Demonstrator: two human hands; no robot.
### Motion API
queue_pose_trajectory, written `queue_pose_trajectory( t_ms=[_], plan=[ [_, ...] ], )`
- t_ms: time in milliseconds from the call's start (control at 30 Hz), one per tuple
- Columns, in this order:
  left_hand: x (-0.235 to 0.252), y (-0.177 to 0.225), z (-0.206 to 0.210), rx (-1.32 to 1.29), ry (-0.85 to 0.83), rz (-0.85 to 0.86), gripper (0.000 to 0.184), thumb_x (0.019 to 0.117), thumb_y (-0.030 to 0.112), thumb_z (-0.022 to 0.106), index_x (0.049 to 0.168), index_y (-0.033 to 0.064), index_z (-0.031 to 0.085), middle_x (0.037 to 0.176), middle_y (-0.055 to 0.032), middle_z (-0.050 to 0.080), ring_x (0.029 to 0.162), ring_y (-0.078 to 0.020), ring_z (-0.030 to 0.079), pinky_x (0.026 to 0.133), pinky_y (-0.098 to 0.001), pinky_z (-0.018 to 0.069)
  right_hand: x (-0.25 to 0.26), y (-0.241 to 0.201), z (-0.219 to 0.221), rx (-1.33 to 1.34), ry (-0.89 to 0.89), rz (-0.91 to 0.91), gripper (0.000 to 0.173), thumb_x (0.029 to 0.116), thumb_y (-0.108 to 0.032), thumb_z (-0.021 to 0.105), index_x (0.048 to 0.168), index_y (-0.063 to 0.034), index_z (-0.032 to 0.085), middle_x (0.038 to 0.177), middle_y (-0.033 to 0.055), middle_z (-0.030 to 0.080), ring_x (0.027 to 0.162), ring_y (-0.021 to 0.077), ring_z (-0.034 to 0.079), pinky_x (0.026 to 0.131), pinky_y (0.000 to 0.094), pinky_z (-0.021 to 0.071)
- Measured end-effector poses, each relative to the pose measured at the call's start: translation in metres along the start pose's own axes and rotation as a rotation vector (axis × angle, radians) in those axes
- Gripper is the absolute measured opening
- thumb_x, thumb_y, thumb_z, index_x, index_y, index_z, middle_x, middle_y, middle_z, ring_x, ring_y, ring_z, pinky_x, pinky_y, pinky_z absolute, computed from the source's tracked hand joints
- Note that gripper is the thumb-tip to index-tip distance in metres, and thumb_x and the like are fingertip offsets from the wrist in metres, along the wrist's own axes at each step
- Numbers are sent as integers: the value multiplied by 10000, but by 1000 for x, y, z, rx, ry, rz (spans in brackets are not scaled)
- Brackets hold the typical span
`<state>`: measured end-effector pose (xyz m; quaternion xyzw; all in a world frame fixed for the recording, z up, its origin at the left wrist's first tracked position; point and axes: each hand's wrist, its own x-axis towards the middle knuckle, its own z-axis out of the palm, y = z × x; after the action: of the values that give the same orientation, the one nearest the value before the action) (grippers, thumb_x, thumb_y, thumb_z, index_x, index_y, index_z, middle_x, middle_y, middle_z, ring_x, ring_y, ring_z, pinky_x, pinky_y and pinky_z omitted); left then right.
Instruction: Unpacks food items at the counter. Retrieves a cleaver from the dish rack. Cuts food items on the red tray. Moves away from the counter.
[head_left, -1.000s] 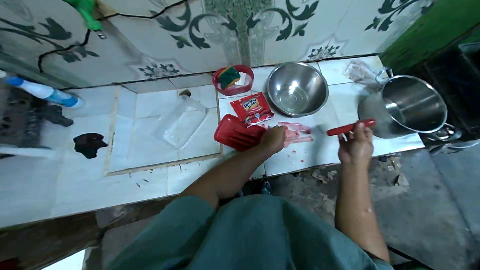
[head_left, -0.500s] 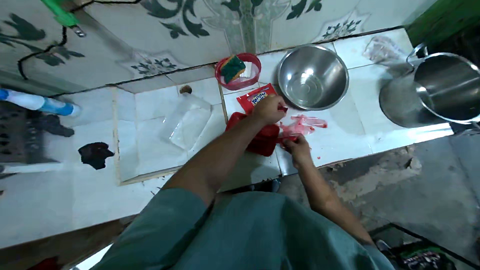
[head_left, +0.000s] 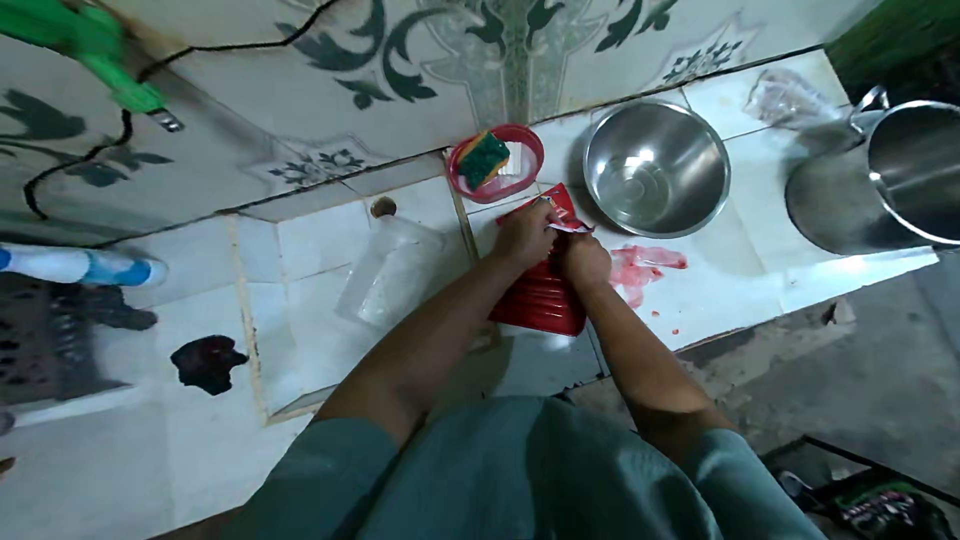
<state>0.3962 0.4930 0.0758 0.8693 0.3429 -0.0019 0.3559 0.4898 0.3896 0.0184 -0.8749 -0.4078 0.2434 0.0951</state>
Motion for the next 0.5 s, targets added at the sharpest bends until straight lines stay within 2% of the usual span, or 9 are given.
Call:
queue_pose_trajectory(
  t_ms=[100, 167, 233, 333, 400, 500],
  plan=[
    [-3, -3, 2, 29, -50, 20, 270, 1018, 57, 544, 1262, 12, 650, 1158, -184, 718, 1103, -337, 696, 988, -542, 536, 14, -16, -3, -107, -165, 249, 427, 1004, -331, 583, 1171, 48, 687, 1302, 271, 633, 1214, 456, 610, 916, 681, 488],
    [-6, -4, 4, 21, -71, 20, 273, 1018, 46, 546, 1266, 9, 653, 1207, -189, 697, 1152, -337, 673, 1030, -531, 517, 19, -17, -2, -76, -167, 305, 456, 988, -358, 604, 1183, 47, 682, 1274, 273, 648, 1192, 451, 624, 911, 682, 491],
    [-8, -8, 7, -11, -60, 27, 262, 1013, 41, 548, 1247, 5, 659, 1183, -191, 699, 1131, -332, 677, 1011, -534, 523, 21, -12, -3, -11, -147, 300, 464, 970, -388, 637, 1173, 25, 692, 1213, 271, 679, 1134, 455, 658, 870, 691, 516],
    [-9, -8, 8, -32, -42, 12, 260, 1018, 48, 541, 1245, 3, 659, 1172, -191, 708, 1136, -330, 679, 1014, -532, 521, 15, -8, -11, 99, -123, 296, 423, 977, -371, 632, 1164, 2, 699, 1184, 251, 696, 1124, 451, 665, 879, 696, 507],
    [-11, -7, 8, -43, -40, -3, 257, 1018, 61, 559, 1249, -1, 654, 1186, -201, 698, 1145, -342, 673, 1022, -539, 515, 3, 1, -16, 275, 3, 234, 343, 943, -287, 687, 1156, -19, 692, 1153, 229, 704, 1104, 431, 670, 898, 677, 510],
    [-20, -2, 5, -103, -10, 19, 263, 1001, 128, 634, 1229, 3, 675, 1215, -199, 686, 1134, -333, 671, 1021, -527, 518, -24, 23, -25, 582, 225, 42, 346, 898, -136, 701, 1211, 5, 661, 1188, 227, 646, 1067, 363, 644, 913, 557, 533]
  ],
)
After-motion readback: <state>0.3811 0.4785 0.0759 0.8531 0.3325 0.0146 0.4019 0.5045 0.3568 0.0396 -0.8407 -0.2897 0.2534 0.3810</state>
